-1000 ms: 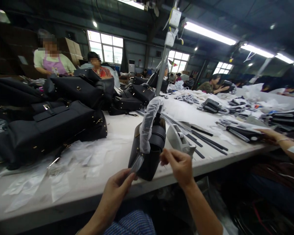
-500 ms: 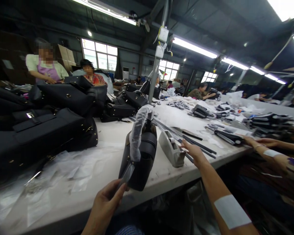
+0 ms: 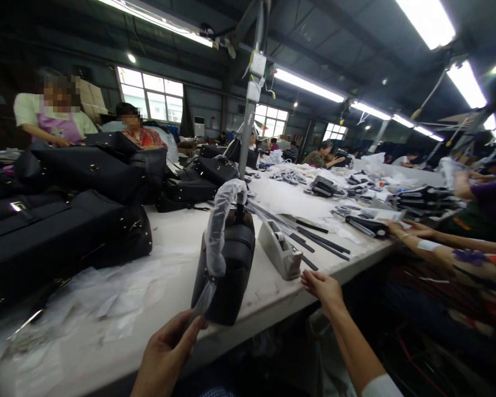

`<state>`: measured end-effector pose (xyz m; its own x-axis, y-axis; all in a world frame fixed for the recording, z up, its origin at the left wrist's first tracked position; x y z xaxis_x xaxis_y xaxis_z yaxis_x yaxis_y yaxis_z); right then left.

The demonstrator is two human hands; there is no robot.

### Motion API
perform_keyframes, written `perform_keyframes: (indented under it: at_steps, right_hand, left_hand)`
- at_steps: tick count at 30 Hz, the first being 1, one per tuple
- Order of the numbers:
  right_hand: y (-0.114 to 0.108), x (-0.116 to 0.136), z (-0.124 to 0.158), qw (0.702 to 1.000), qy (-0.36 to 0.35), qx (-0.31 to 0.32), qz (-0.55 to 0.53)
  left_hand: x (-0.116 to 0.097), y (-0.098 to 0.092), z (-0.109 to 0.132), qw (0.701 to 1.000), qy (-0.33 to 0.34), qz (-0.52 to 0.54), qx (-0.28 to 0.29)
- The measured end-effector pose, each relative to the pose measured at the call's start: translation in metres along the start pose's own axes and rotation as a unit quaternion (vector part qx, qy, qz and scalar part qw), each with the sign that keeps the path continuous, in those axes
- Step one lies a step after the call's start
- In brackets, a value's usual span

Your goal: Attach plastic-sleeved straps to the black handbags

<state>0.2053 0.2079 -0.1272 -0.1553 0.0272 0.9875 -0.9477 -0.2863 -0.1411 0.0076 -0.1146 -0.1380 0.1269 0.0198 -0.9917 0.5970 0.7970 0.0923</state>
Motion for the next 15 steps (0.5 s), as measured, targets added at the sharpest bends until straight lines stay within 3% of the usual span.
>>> perform_keyframes:
  at_steps: [4,7,9,12,15]
  right_hand:
    - [0.028,0.002,0.051,0.998,0.01,0.068,-0.018]
    - [0.073,0.023,0.109,0.976,-0.017,0.214,-0.024]
    - [0.103,0.04,0.141,0.959,-0.037,0.28,-0.036]
    - [0.139,0.055,0.167,0.952,-0.045,0.3,-0.039]
    - [0.161,0.06,0.169,0.958,-0.056,0.282,0.015]
  left_hand:
    - [-0.004,0.002,0.001,1.0,0.0,-0.009,0.02]
    - [-0.005,0.003,0.001,1.0,0.01,-0.004,0.013]
    - [-0.005,0.003,0.002,1.0,0.024,-0.012,0.005]
    - [-0.008,0.002,0.004,0.998,0.061,-0.028,0.004]
    - [-0.01,0.0,0.006,0.995,0.089,-0.035,0.007]
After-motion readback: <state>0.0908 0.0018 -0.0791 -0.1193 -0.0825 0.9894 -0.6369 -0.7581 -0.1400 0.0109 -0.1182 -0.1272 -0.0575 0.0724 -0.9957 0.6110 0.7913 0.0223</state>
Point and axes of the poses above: each hand's wrist, its own z-axis away from the middle knuckle, its own y-axis out of the palm, x = y × z, the point moved 4 cm from there along -z, towards the middle knuckle
